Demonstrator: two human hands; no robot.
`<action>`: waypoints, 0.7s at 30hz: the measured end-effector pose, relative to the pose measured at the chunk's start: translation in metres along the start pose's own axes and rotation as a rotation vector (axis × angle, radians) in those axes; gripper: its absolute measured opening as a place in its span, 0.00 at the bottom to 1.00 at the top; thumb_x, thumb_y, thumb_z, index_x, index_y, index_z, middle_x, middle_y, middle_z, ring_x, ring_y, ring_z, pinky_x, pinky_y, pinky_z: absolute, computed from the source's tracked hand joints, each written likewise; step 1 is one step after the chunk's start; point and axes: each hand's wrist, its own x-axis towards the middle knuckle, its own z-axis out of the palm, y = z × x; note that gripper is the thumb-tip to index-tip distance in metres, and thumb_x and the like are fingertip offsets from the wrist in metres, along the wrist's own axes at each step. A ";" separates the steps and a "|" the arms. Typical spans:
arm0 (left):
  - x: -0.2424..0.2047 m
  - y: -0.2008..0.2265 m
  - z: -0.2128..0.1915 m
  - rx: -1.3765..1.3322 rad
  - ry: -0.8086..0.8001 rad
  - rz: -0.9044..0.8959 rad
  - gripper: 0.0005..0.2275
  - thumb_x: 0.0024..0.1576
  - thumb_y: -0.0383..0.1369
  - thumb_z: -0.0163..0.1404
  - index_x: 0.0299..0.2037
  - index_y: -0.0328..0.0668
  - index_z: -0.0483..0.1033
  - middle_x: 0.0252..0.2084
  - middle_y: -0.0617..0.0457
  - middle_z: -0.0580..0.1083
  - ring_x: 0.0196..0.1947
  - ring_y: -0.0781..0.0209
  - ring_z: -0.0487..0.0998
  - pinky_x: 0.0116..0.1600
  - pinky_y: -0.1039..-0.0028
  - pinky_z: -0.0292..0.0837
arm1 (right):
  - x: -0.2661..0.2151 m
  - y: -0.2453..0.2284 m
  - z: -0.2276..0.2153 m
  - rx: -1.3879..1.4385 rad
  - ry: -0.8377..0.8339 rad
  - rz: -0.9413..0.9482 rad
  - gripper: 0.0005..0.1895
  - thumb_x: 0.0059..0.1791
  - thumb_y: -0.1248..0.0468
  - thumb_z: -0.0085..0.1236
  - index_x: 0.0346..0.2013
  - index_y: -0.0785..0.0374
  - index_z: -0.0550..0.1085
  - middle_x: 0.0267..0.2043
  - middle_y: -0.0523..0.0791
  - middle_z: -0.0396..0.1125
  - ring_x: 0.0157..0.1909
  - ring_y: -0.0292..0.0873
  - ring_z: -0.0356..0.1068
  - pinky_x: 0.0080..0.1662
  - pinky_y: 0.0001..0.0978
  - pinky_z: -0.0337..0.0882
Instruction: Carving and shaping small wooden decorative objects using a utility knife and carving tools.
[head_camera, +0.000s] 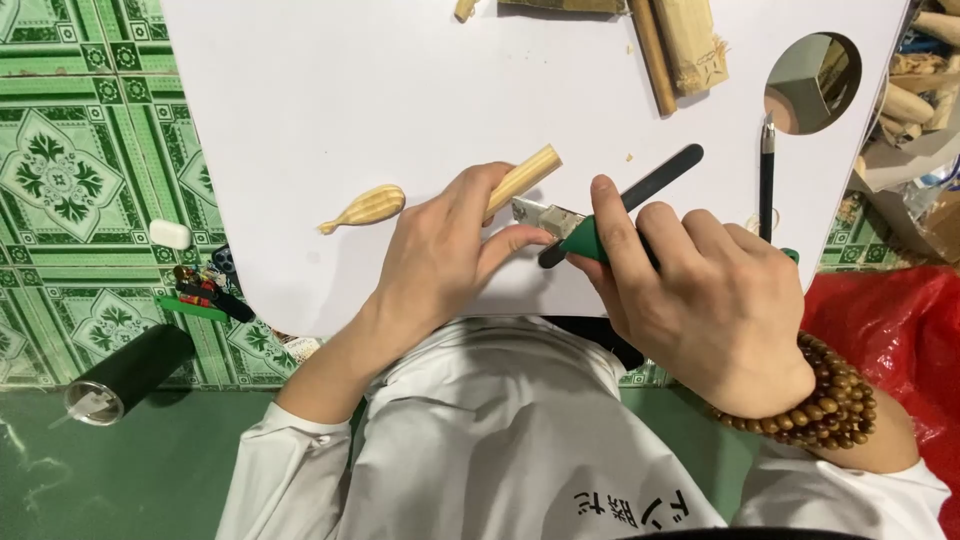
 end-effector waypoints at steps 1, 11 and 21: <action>0.000 -0.001 0.002 -0.002 -0.004 0.003 0.21 0.61 0.46 0.57 0.53 0.38 0.68 0.32 0.55 0.70 0.25 0.63 0.69 0.26 0.70 0.63 | 0.000 -0.001 0.001 0.000 -0.003 0.004 0.27 0.61 0.34 0.49 0.61 0.47 0.79 0.29 0.32 0.62 0.26 0.32 0.60 0.27 0.23 0.59; 0.000 -0.006 0.007 0.097 0.104 0.030 0.21 0.59 0.44 0.63 0.43 0.36 0.66 0.25 0.56 0.61 0.22 0.64 0.61 0.22 0.71 0.54 | 0.000 -0.014 0.008 -0.016 0.021 0.102 0.28 0.62 0.35 0.43 0.60 0.47 0.79 0.29 0.31 0.62 0.24 0.31 0.57 0.27 0.21 0.54; 0.000 -0.006 0.012 0.171 0.139 0.015 0.20 0.60 0.46 0.59 0.41 0.38 0.67 0.25 0.57 0.63 0.21 0.64 0.63 0.21 0.69 0.54 | 0.002 -0.025 0.010 0.013 0.036 0.199 0.28 0.62 0.37 0.41 0.56 0.49 0.80 0.27 0.34 0.61 0.21 0.32 0.55 0.25 0.23 0.54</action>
